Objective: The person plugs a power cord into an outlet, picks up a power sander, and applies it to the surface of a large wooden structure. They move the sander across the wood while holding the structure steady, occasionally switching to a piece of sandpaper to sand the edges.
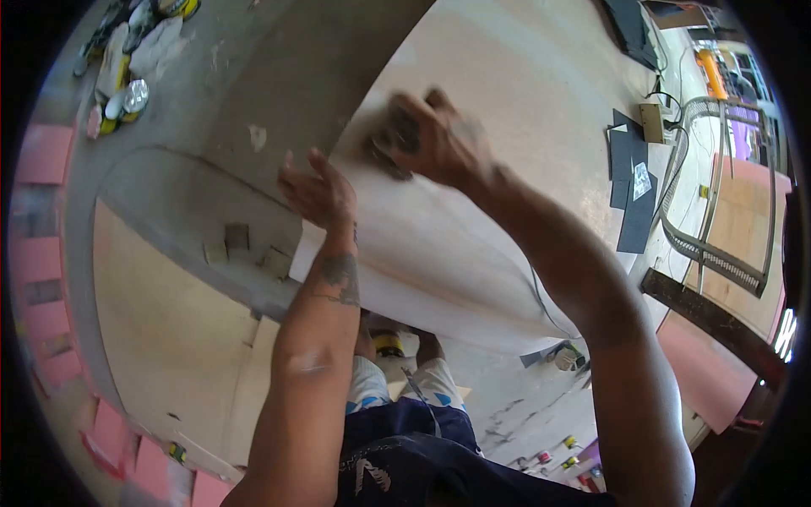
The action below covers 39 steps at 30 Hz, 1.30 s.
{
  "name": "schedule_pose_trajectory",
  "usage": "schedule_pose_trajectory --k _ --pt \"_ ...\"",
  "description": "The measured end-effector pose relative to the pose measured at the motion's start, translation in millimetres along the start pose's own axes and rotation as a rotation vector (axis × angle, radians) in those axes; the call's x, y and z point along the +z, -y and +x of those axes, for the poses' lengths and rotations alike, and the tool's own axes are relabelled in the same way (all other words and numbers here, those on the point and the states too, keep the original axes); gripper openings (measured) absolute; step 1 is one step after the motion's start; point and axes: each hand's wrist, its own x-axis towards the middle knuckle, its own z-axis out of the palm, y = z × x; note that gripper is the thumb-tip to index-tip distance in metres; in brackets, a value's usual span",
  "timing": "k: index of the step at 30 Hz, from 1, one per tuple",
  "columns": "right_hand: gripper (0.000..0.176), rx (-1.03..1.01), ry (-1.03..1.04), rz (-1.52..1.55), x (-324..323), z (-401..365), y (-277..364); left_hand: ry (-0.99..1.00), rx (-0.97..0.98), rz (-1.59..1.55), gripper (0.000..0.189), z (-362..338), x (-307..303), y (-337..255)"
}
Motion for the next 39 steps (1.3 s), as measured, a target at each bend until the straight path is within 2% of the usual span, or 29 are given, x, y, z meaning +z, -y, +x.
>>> schedule_pose_trajectory --k 2,5,8,10,14,18,21,22,24,27,30,33,37,39 --pt "0.062 -0.096 -0.019 -0.036 1.8 27.7 8.3 -0.022 0.030 0.008 0.072 0.2 1.4 5.7" --pt "0.069 -0.124 -0.008 -0.095 8.2 23.4 9.7 -0.013 0.005 -0.006 0.072 3.1 -3.6 0.3" --pt "0.065 -0.103 0.119 -0.041 -4.8 -37.4 -16.8 -0.028 -0.007 -0.029 0.073 1.5 -0.5 4.7" --pt "0.067 0.001 0.179 -0.073 -20.7 -92.9 -37.6 -0.055 0.003 -0.057 0.075 1.6 -0.1 0.9" --pt "0.070 -0.023 0.104 -0.083 -35.2 -177.6 -89.1 -0.069 0.011 -0.093 0.080 -2.1 -1.9 -0.3" --pt "0.067 -0.077 0.038 -0.085 -28.6 -161.0 -89.9 -0.031 -0.007 -0.121 0.084 -2.3 -4.9 -0.7" --pt "0.068 -0.044 0.070 -0.071 -16.7 -93.4 -49.9 -0.033 -0.027 -0.177 0.086 -1.0 -1.4 1.4" --pt "0.068 -0.128 0.023 -0.072 -9.7 -69.6 -43.0 -0.050 -0.040 -0.190 0.085 -1.0 -1.4 0.1" --pt "0.061 -0.058 -0.047 -0.034 0.4 -21.0 -4.5 -0.083 -0.060 -0.209 0.084 0.4 -4.5 -2.5" --pt "0.063 -0.144 -0.159 -0.019 17.6 43.5 16.8 -0.041 -0.074 -0.179 0.086 2.4 -5.1 -0.7" --pt "0.066 -0.083 -0.142 -0.123 18.0 84.2 22.7 -0.045 -0.042 -0.167 0.086 3.1 -2.8 1.7" --pt "0.068 -0.110 -0.077 -0.144 7.7 68.6 13.4 -0.051 -0.045 -0.165 0.083 1.7 -4.7 0.2" --pt "0.068 -0.126 0.004 -0.049 1.4 -3.4 -10.8 -0.057 -0.049 -0.196 0.080 -0.4 -7.9 -2.9" --pt "0.069 -0.103 0.020 -0.016 2.5 -8.8 -3.4 -0.082 -0.046 -0.208 0.078 0.4 -2.0 2.2"
